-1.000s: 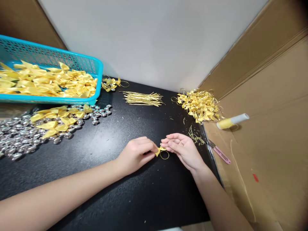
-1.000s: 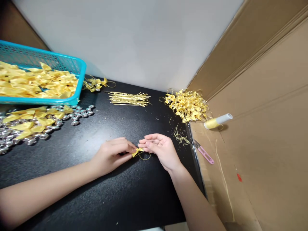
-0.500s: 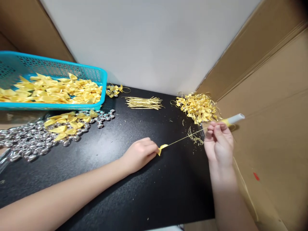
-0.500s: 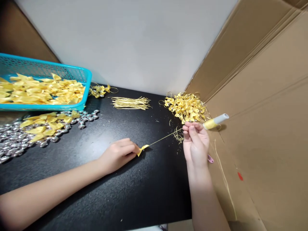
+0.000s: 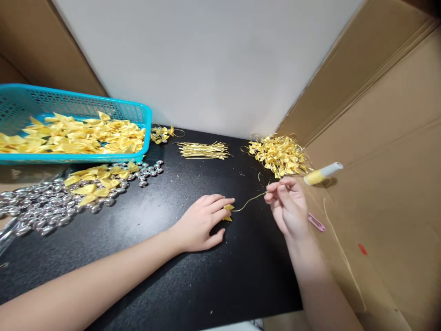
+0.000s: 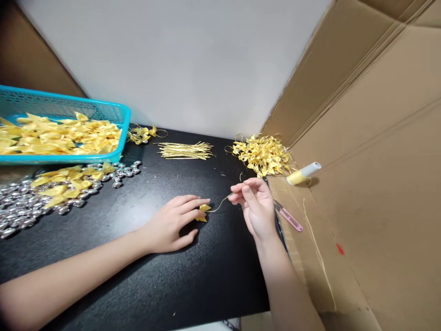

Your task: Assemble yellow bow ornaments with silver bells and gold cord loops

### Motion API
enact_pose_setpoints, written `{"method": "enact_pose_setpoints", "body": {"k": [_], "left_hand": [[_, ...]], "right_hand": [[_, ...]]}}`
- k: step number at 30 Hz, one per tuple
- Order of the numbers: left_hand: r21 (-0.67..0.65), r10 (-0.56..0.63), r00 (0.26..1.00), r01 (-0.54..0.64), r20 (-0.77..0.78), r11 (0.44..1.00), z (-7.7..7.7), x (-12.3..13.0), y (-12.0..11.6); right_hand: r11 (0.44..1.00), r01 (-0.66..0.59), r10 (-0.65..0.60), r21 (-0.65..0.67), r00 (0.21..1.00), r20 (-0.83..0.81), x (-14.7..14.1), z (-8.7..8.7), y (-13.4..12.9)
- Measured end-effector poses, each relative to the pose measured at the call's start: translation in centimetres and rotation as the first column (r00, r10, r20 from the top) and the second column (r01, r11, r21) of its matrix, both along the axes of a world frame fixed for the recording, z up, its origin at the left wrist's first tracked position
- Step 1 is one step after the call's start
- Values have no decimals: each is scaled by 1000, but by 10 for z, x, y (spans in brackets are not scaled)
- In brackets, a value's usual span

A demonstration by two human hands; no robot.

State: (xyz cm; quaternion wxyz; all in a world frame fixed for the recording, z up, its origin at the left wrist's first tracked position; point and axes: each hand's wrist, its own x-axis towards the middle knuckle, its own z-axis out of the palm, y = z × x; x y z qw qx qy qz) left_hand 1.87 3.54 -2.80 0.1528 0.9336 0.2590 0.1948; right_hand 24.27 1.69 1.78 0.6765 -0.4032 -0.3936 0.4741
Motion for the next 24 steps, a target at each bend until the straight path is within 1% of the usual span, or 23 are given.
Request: {"method": "enact_pose_setpoints", "body": {"k": [2, 5, 10, 12, 14, 16, 18, 19, 20, 21, 22, 23, 24], "left_hand": [[-41, -33, 999, 32, -30, 999, -2, -2, 1], [-86, -46, 995, 39, -84, 996, -4, -5, 2], [-91, -34, 989, 21, -144, 996, -3, -7, 1], [-80, 4, 986, -18, -168, 997, -3, -7, -1], [-59, 57, 983, -69, -176, 996, -3, -6, -3], [-30, 107, 984, -112, -144, 993, -2, -5, -2], [0, 149, 985, -149, -88, 989, 4, -7, 2], [18, 198, 978, -198, -70, 980, 10, -9, 6], [44, 289, 955, -286, -71, 957, 17, -12, 11], [77, 413, 901, -406, -133, 911, 26, -17, 17], [134, 547, 810, -530, -213, 837, 34, -23, 23], [199, 642, 708, -612, -293, 766, 42, -31, 31], [261, 711, 610, -665, -350, 700, 49, -38, 39]], "right_hand": [[1000, -22, 21, 12, 1000, 21, -2, 0, -1], [999, -31, 29, 34, 999, 39, -1, 3, -2], [1000, 7, -7, 28, 1000, 4, 6, 9, -2], [999, 18, -18, 32, 1000, -23, 8, 10, -3], [1000, 4, -3, 22, 999, -44, 9, 9, -4], [1000, -22, 23, 15, 998, -55, 8, 6, -5], [999, -36, 37, 9, 998, -51, 5, 2, -7], [999, -43, 43, 0, 998, -39, 3, 0, -7], [999, -51, 51, -12, 998, -22, 0, -2, -8], [998, -62, 62, -26, 998, 2, -3, -5, -9], [997, -72, 73, -39, 997, 31, -6, -8, -10], [995, -82, 85, -50, 994, 62, -9, -11, -11], [994, -94, 100, -63, 991, 94, -13, -15, -12]]}}
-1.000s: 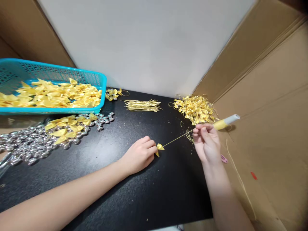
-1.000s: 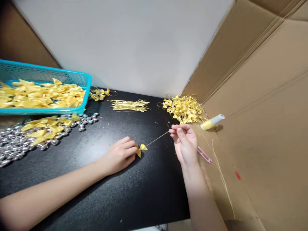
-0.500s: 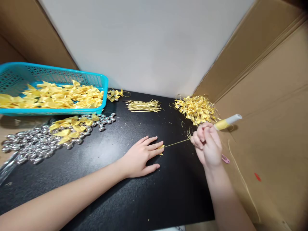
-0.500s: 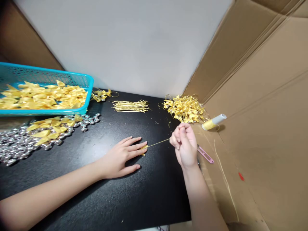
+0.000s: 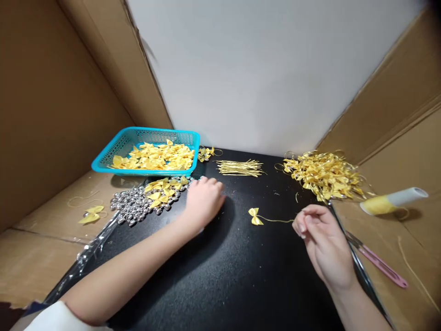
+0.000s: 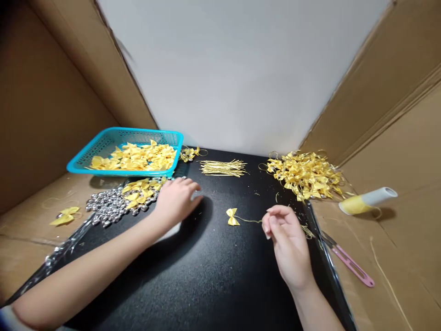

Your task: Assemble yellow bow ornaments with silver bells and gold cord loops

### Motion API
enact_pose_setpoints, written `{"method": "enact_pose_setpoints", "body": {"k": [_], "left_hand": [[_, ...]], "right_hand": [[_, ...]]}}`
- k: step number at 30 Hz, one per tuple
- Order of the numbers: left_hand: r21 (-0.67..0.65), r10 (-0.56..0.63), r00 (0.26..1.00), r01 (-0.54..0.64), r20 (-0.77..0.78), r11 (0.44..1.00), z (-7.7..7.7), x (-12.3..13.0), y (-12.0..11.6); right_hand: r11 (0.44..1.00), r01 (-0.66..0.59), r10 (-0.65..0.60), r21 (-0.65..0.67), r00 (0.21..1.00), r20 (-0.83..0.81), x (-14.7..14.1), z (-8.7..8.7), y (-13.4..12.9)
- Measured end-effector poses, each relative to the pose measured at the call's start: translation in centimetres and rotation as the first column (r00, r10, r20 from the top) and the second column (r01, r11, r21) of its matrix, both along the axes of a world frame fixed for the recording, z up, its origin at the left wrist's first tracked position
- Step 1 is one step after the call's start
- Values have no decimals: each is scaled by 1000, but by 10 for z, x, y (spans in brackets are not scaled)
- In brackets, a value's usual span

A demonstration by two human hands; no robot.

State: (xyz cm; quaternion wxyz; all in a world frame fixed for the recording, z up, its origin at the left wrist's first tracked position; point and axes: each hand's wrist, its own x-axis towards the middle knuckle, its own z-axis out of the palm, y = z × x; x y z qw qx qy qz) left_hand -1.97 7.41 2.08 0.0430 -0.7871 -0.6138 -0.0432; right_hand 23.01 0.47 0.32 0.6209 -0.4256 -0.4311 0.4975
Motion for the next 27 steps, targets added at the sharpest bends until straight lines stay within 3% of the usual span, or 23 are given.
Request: {"method": "enact_pose_setpoints", "body": {"k": [1, 3, 10, 14, 18, 21, 23, 24, 25, 26, 27], "left_hand": [[10, 73, 995, -73, -63, 997, 5, -8, 8], [11, 113, 989, -113, -95, 994, 7, -22, 22], [-80, 163, 982, -171, -92, 982, -18, -36, 50], [-112, 209, 976, -215, -63, 970, -19, -37, 51], [-114, 209, 978, -207, 1, 972, -9, -39, 45], [-88, 173, 982, -166, 79, 982, 0, -35, 38], [-95, 101, 972, -82, 214, 992, 3, -25, 32], [-124, 54, 947, -15, 317, 992, 3, -18, 28], [-218, 38, 808, 113, 588, 969, 1, -10, 22], [-331, 141, 589, 227, 796, 916, -2, -1, 16], [-424, 292, 371, 349, 881, 836, -6, 9, 9]], "right_hand": [[1000, -14, 14, -13, 999, 31, -3, -4, -1], [998, -42, 45, -43, 996, 75, -9, -11, -1], [989, -72, 89, -132, 987, 135, -16, -25, 2], [985, -64, 88, -158, 985, 150, -19, -26, 3], [986, -57, 82, -159, 984, 157, -22, -27, 3], [987, -68, 91, -147, 984, 153, -24, -27, 3], [986, -100, 120, -136, 982, 148, -26, -26, 2], [984, -119, 138, -130, 980, 144, -28, -25, 1], [983, -137, 154, -124, 978, 140, -30, -24, 0], [981, -152, 168, -119, 977, 134, -32, -24, -2], [979, -165, 180, -116, 976, 126, -34, -23, -3]]}}
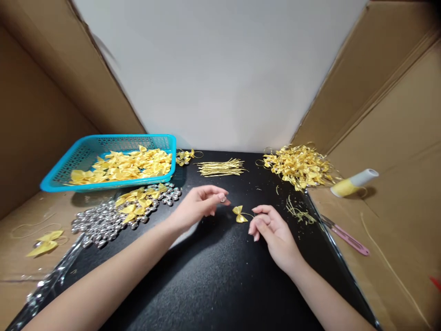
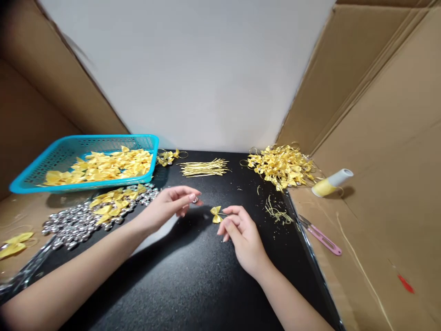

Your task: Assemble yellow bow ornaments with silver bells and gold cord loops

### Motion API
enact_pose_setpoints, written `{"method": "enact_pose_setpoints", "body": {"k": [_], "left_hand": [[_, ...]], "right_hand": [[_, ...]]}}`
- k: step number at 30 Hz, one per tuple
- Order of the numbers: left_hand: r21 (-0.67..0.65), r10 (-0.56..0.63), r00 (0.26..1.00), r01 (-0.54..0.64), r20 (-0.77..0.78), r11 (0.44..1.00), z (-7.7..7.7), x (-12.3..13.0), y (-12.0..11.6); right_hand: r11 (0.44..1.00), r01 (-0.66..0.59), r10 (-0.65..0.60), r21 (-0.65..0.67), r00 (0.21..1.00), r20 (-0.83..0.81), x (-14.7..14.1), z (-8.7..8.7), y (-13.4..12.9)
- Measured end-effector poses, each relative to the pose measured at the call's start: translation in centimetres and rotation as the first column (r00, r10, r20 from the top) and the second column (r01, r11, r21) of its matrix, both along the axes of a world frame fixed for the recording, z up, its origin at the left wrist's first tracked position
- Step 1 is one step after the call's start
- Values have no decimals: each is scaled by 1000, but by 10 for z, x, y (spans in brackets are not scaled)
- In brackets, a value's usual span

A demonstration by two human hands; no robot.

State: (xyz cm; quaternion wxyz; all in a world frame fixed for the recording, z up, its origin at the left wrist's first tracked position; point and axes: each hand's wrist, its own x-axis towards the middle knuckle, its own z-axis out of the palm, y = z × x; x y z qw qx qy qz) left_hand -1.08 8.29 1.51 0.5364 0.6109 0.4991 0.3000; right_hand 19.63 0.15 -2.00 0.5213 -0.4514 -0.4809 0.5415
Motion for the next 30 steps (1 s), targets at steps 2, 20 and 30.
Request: {"method": "enact_pose_setpoints", "body": {"k": [2, 20, 30], "left_hand": [[-299, 71, 939, 35, 337, 954, -9, 18, -15], [-389, 111, 888, 80, 445, 918, -34, 44, -47], [74, -113, 904, 90, 413, 993, -32, 35, -42]], "right_hand": [[1000, -19, 19, -1, 1000, -15, -4, 1, -4], [996, -81, 79, 42, 996, 29, -13, 0, -12], [998, -56, 56, 26, 998, 5, -12, -10, -9]]}}
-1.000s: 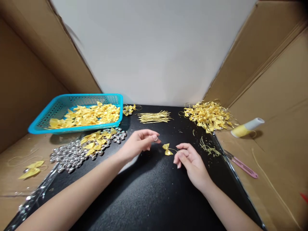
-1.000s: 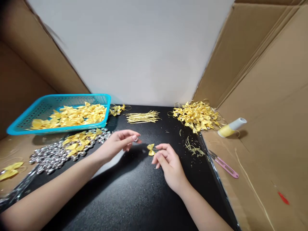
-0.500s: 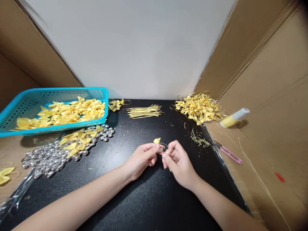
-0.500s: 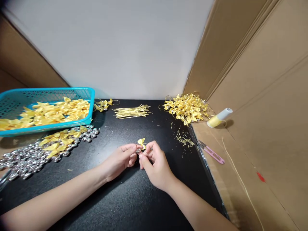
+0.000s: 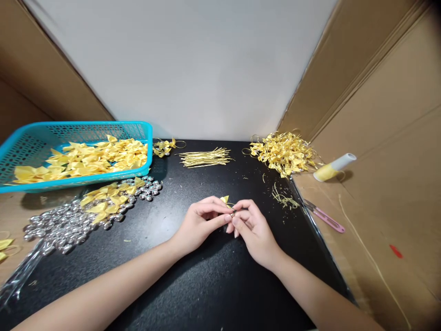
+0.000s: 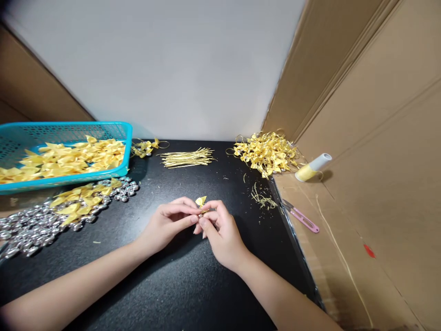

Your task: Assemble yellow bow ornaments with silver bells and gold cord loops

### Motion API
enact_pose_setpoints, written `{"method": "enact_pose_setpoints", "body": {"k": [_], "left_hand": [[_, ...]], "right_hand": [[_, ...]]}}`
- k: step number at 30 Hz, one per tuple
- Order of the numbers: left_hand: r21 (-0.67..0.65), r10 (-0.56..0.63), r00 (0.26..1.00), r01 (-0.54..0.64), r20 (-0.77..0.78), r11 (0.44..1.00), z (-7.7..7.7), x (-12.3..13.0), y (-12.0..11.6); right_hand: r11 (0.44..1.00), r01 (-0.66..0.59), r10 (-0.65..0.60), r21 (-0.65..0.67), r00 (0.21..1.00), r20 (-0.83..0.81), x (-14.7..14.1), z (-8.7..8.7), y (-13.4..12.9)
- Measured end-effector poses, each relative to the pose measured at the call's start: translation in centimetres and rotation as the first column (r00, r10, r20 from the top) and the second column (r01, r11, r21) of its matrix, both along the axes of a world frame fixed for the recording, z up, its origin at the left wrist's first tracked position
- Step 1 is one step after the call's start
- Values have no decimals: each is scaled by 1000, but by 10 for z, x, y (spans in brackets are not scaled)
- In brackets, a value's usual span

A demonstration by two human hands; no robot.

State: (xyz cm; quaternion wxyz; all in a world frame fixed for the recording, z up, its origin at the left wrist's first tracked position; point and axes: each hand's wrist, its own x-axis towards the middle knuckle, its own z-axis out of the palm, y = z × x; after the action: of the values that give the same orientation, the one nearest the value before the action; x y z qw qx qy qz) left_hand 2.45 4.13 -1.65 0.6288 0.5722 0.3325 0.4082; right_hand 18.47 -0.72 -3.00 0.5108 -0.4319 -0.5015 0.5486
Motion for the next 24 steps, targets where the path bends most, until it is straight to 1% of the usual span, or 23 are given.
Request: {"method": "enact_pose_setpoints", "body": {"k": [3, 6, 9, 11, 14, 16, 18, 20, 22, 24], "left_hand": [[33, 18, 1000, -17, -21, 999, 0, -1, 0], [96, 41, 994, -31, -101, 995, 3, -1, -1], [199, 66, 978, -26, -196, 980, 8, -2, 1], [250, 93, 973, -39, -211, 968, 13, -4, 4], [305, 163, 973, -107, -165, 946, 25, -9, 9], [336, 215, 970, -165, -116, 927, 37, -14, 12], [369, 271, 961, -229, -64, 900, 49, -20, 13], [403, 307, 952, -274, -18, 874, 59, -25, 13], [431, 340, 941, -309, 7, 848, 65, -30, 13], [452, 369, 929, -334, 10, 827, 68, -33, 13]], "right_hand": [[1000, 3, -2, 10, 1000, -16, -2, 0, 1], [1000, 4, -5, 23, 1000, 9, -3, 1, 1], [998, 59, -61, 25, 995, 74, -3, 0, 4], [994, 98, -105, 53, 979, 172, 1, 0, 8], [979, 133, -182, 152, 910, 372, 11, 1, 14], [967, 150, -230, 204, 857, 460, 17, 2, 18], [961, 162, -256, 225, 830, 496, 22, 1, 20], [959, 168, -264, 227, 821, 506, 24, 0, 22], [960, 161, -261, 229, 811, 523, 23, -2, 23], [963, 117, -238, 243, 792, 562, 21, -3, 23]]}}
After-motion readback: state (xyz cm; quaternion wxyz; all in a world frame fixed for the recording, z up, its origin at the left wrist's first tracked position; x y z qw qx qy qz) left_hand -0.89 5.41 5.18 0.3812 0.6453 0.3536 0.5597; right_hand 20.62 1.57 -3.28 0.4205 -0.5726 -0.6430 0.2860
